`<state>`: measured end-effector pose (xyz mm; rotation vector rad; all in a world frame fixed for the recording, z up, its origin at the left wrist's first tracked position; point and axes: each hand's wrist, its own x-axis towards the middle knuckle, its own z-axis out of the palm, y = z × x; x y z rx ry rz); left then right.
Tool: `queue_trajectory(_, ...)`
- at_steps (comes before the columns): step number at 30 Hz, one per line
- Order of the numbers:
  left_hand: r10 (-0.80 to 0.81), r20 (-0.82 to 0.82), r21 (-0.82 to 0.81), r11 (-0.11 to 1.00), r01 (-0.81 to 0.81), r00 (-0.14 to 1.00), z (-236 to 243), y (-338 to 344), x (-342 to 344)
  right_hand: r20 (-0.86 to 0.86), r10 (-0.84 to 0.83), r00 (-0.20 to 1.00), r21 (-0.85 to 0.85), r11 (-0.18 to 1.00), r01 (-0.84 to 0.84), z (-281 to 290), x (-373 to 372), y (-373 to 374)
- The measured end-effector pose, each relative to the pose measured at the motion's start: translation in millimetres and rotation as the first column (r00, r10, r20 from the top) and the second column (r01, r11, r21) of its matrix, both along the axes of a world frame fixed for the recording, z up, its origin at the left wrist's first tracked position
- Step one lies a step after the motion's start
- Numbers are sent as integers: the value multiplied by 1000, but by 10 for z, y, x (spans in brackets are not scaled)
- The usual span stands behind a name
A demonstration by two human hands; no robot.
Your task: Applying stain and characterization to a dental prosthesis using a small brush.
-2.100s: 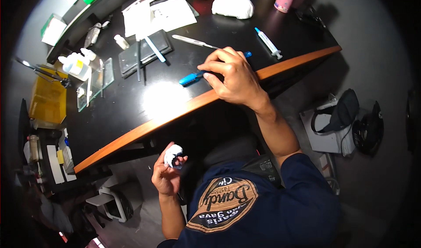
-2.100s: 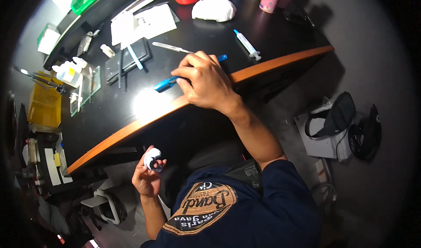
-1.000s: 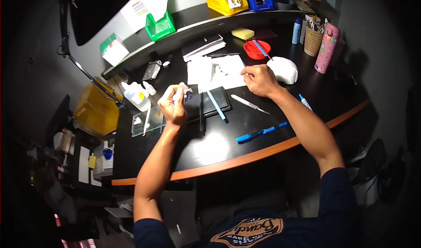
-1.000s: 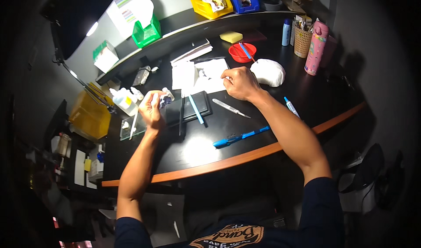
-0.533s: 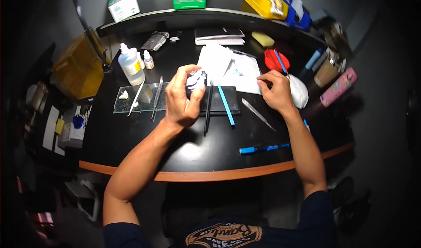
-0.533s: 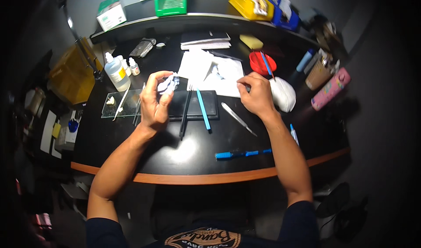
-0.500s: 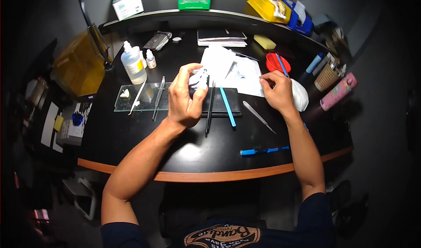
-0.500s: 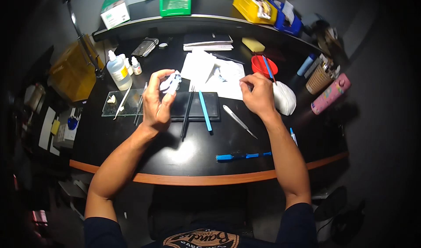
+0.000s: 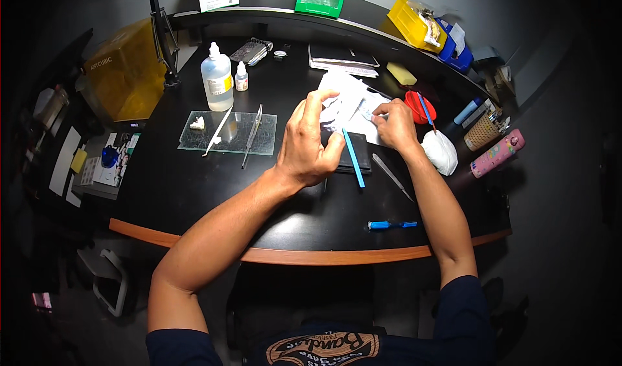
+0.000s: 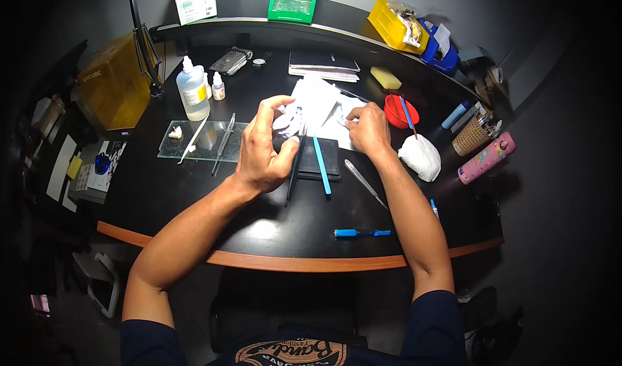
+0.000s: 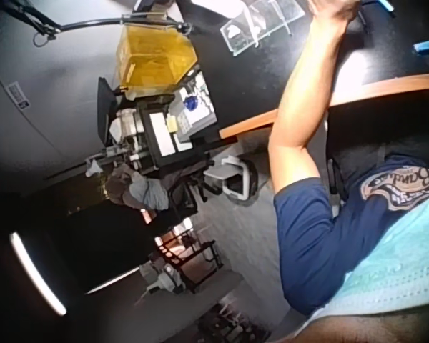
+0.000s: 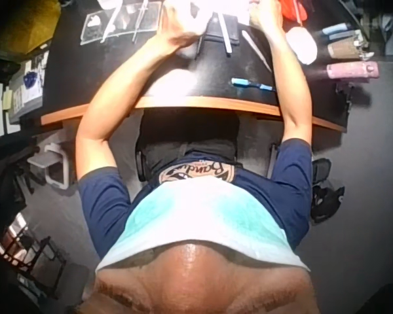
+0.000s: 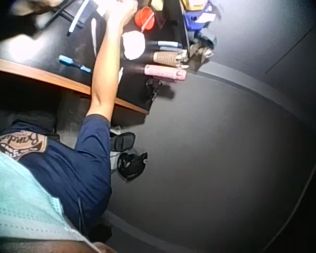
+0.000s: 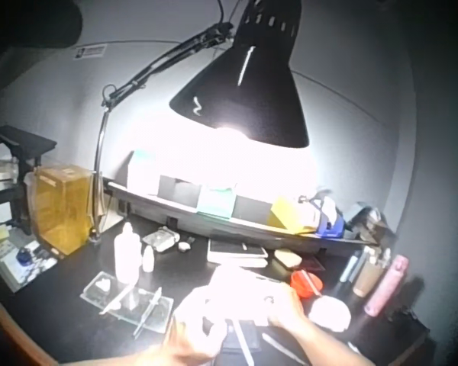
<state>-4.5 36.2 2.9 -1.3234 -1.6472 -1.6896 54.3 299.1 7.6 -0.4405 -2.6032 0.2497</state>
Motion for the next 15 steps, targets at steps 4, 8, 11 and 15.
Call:
queue_trajectory(4,12,52,-13,1000,-11,999,-10,-10,2,-169,115,979,74,992,-104,65,157,73)
queue_trajectory(8,41,35,-23,999,-41,999,-24,3,-37,-245,161,956,-82,979,-186,198,506,-57)
queue_trajectory(11,54,-53,-58,997,-57,997,-2,-20,-13,-321,291,901,-659,614,-434,262,730,-277)
queue_trajectory(15,-58,-7,-168,984,56,998,46,-18,79,-392,453,800,-714,398,-576,199,867,-490)
